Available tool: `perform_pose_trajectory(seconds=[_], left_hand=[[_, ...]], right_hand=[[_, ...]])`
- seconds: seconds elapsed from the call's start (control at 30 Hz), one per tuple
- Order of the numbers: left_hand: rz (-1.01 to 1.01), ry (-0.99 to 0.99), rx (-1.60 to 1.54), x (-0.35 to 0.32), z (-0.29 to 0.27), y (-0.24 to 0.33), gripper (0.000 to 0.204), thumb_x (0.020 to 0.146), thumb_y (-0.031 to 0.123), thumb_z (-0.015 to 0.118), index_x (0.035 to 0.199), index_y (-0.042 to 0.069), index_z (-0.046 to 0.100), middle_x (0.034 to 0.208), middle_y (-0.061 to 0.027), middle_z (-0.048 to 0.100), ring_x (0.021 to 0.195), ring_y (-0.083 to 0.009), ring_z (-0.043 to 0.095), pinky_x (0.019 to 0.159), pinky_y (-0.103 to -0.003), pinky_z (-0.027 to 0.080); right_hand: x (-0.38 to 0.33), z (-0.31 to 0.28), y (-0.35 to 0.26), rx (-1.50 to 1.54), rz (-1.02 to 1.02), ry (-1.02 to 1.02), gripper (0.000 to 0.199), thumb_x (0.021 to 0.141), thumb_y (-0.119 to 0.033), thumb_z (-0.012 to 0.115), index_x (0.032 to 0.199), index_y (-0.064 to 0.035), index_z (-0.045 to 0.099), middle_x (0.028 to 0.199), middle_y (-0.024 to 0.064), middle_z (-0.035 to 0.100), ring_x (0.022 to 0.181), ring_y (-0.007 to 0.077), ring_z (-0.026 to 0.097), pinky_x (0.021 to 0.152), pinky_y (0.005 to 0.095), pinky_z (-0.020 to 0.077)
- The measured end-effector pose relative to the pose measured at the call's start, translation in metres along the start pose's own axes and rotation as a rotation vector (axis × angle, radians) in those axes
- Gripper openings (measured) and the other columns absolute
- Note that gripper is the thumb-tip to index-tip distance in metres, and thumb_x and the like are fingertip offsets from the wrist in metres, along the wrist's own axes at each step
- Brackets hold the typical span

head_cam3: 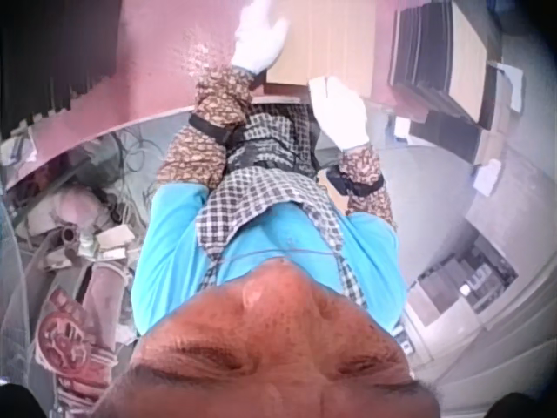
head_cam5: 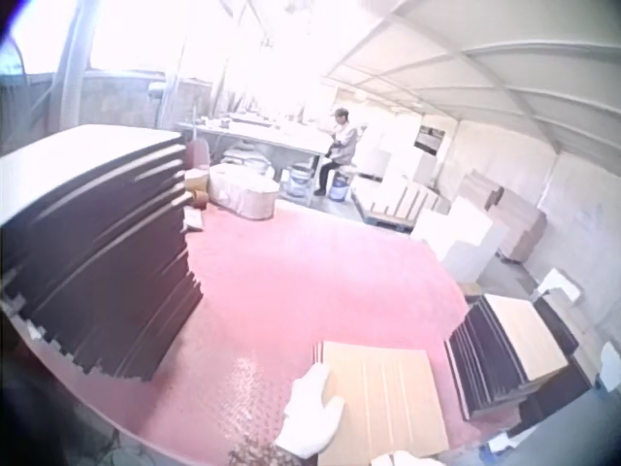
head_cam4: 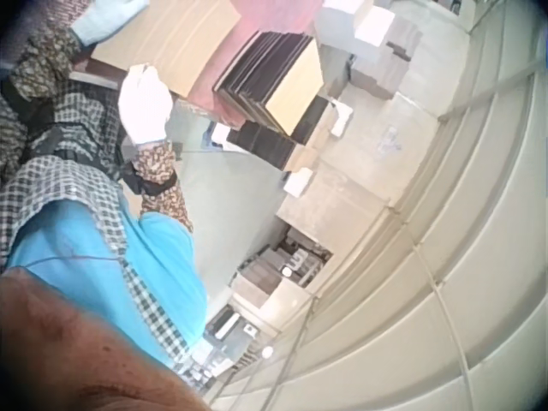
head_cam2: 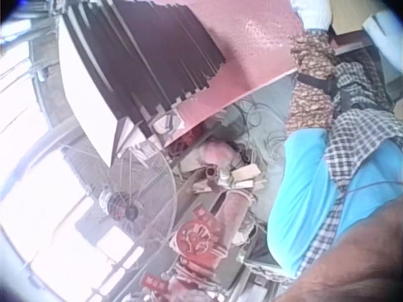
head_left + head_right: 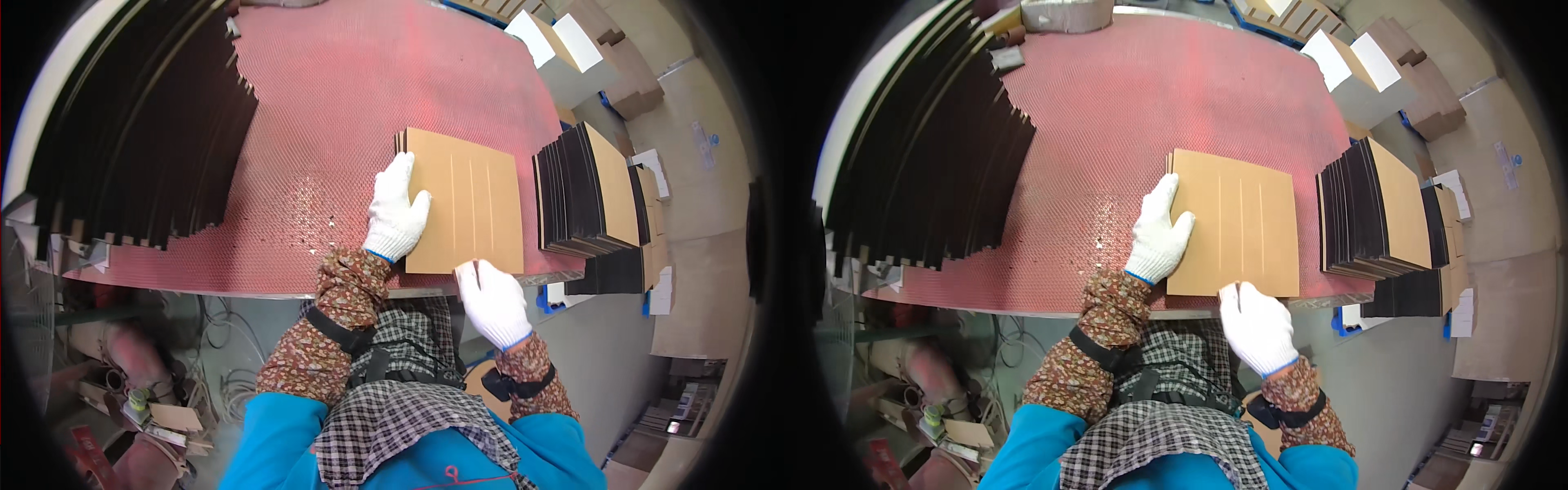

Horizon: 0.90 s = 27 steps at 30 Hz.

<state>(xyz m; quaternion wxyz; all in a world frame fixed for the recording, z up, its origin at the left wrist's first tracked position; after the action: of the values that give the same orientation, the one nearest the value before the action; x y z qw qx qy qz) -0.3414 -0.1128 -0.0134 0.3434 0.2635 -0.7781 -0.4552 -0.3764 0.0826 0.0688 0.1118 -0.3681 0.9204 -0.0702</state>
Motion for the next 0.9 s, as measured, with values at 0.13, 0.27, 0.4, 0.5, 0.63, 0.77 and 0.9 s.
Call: perform_pose_trajectory(seconds=[0.13, 0.27, 0.4, 0.5, 0.63, 0.77, 0.9], left_hand=[[-0.011, -0.006, -0.057, 0.004, -0.004, 0.009, 0.066, 0.091, 0.017, 0.068, 0.15, -0.004, 0.044, 0.15, -0.0255, 0.048, 0.141, -0.0375, 0.047, 0.12, -0.042, 0.036], [0.016, 0.044, 0.005, -0.009, -0.013, 0.006, 0.062, 0.09, 0.016, 0.068, 0.145, -0.004, 0.048, 0.138, -0.0266, 0.056, 0.13, -0.0402, 0.053, 0.114, -0.046, 0.04], [-0.022, -0.04, 0.177, -0.043, -0.024, 0.041, 0.051, 0.092, 0.022, 0.069, 0.138, 0.004, 0.057, 0.107, -0.0229, 0.066, 0.103, -0.0372, 0.065, 0.091, -0.046, 0.052], [-0.171, -0.128, 0.222, -0.063, -0.025, 0.045, 0.05, 0.095, 0.024, 0.066, 0.139, 0.004, 0.057, 0.11, -0.0247, 0.068, 0.101, -0.0346, 0.068, 0.09, -0.043, 0.053], [-0.307, -0.061, 0.02, -0.072, -0.04, 0.007, 0.048, 0.099, 0.025, 0.061, 0.139, -0.001, 0.057, 0.116, -0.0246, 0.07, 0.107, -0.031, 0.07, 0.095, -0.04, 0.053], [-0.292, -0.016, -0.09, -0.072, -0.054, 0.03, 0.047, 0.101, 0.022, 0.059, 0.137, -0.007, 0.056, 0.123, -0.0249, 0.07, 0.114, -0.0313, 0.069, 0.098, -0.038, 0.052], [-0.175, 0.087, -0.115, -0.06, -0.08, 0.084, 0.046, 0.101, 0.015, 0.059, 0.139, -0.01, 0.055, 0.13, -0.0252, 0.067, 0.12, -0.0263, 0.065, 0.103, -0.034, 0.05]], right_hand=[[-0.018, -0.02, 0.015, -0.252, -0.266, 0.309, 0.028, 0.103, -0.03, 0.054, 0.094, -0.0056, 0.064, 0.087, 0.0179, 0.066, 0.074, 0.0382, 0.066, 0.067, 0.0487, 0.0554], [-0.015, -0.028, 0.074, -0.073, -0.015, 0.628, 0.03, 0.102, -0.031, 0.059, 0.093, -0.0033, 0.065, 0.099, 0.0167, 0.065, 0.093, 0.0387, 0.064, 0.081, 0.0486, 0.0523], [-0.019, -0.016, 0.12, 0.3, 0.167, 0.519, 0.035, 0.103, -0.034, 0.057, 0.091, -0.0016, 0.065, 0.098, 0.0194, 0.066, 0.095, 0.0413, 0.064, 0.085, 0.0504, 0.0508], [-0.022, -0.01, 0.127, 0.216, 0.231, 0.421, 0.039, 0.104, -0.036, 0.055, 0.09, -0.0017, 0.066, 0.097, 0.0209, 0.066, 0.095, 0.0408, 0.065, 0.084, 0.0501, 0.0514], [-0.032, -0.003, 0.117, 0.477, 0.231, 0.371, 0.037, 0.103, -0.037, 0.057, 0.097, -0.0022, 0.069, 0.092, 0.0215, 0.066, 0.09, 0.041, 0.066, 0.081, 0.0493, 0.0521], [-0.037, 0.031, 0.131, 0.697, 0.276, 0.434, 0.035, 0.105, -0.027, 0.054, 0.103, 0.0044, 0.07, 0.088, 0.0136, 0.07, 0.08, 0.0202, 0.066, 0.073, 0.0373, 0.0511], [-0.042, 0.015, 0.11, 1.379, 0.22, 0.288, 0.034, 0.107, -0.024, 0.051, 0.115, 0.0051, 0.066, 0.1, 0.0077, 0.069, 0.089, 0.0158, 0.067, 0.074, 0.0324, 0.0533]])
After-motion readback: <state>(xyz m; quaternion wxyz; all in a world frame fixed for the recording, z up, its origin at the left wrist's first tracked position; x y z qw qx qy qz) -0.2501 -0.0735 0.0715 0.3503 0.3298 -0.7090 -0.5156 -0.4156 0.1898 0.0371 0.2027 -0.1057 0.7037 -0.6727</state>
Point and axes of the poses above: each hand's wrist, its own x-axis towards the middle knuckle, its own z-axis out of the palm, y = z × x, the point moved 8 cm from there along x, towards the middle knuckle
